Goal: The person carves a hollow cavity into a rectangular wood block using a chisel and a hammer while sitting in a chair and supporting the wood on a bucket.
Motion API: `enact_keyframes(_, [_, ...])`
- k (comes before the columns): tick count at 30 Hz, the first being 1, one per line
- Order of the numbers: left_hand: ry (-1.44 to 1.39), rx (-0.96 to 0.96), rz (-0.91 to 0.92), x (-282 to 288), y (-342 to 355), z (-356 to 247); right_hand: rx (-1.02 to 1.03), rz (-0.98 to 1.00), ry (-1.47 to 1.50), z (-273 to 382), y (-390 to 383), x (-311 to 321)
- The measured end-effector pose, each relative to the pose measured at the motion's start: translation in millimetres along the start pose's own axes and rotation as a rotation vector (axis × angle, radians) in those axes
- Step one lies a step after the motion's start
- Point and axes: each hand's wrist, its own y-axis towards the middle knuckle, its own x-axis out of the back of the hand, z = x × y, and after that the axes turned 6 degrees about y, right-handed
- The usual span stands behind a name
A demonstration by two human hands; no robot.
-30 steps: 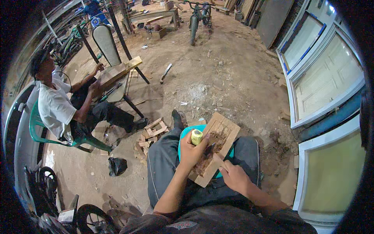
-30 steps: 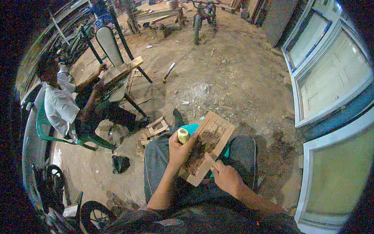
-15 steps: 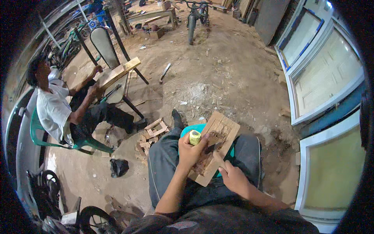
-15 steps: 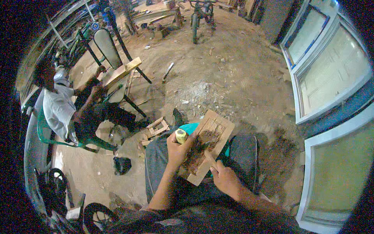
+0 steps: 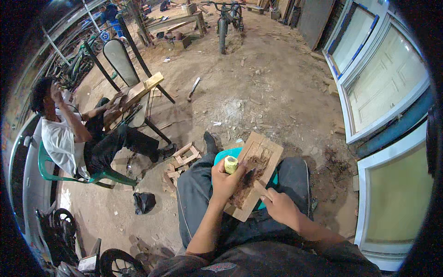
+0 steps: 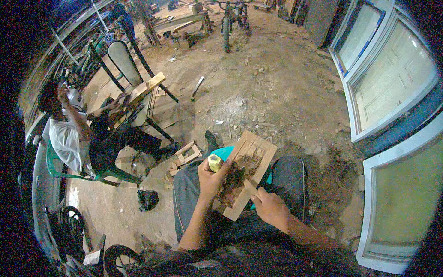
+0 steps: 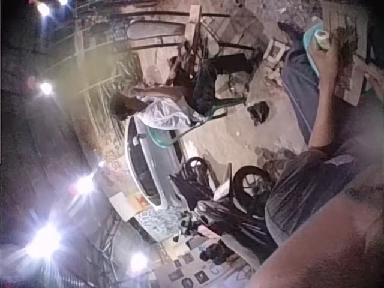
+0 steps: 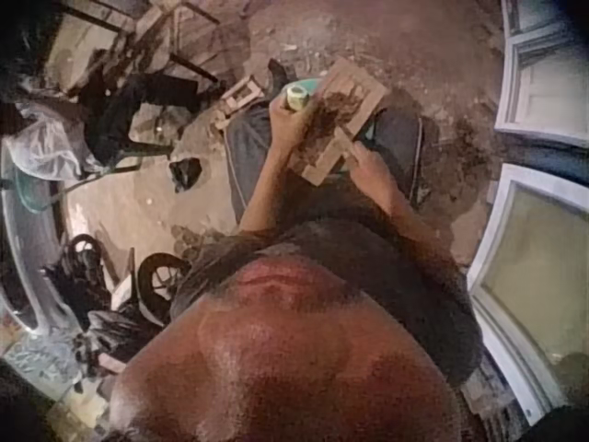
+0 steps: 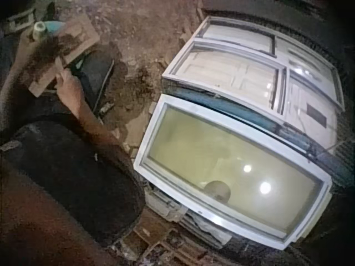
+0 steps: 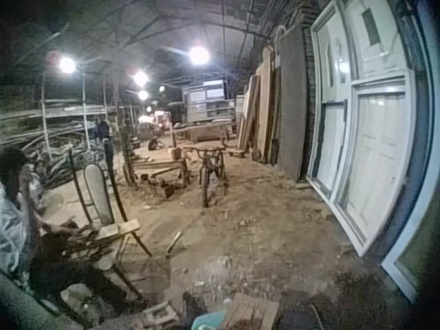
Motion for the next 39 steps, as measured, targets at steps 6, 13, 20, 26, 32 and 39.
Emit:
enact_keyframes(6, [0.092,-0.065,-0.019,4.9,3.1,16.7,0.043,-0.059,-0.015,8.5,0.6,4.8])
enact_keyframes(13, [0.064,-0.054,-0.016,4.2,1.7,4.2,0.036,0.043,-0.058,2.4,-1.1,0.8])
enact_keyframes(20, [0.046,-0.011,-0.007,4.5,0.6,-2.1,0.05,0.028,-0.069,1.5,0.8,2.8])
enact_keyframes(26, [0.051,-0.043,0.009,4.5,1.2,5.4,0.022,0.098,-0.05,-3.4,0.7,0.5])
enact_keyframes(32, [0.033,-0.017,-0.002,3.8,1.4,5.1,0.029,0.06,-0.028,0.4,0.1,-1.6])
enact_keyframes(39, [0.011,-0.026,0.0,4.3,2.2,1.7,0.041,0.073,-0.07,-0.3,-0.5,-4.2])
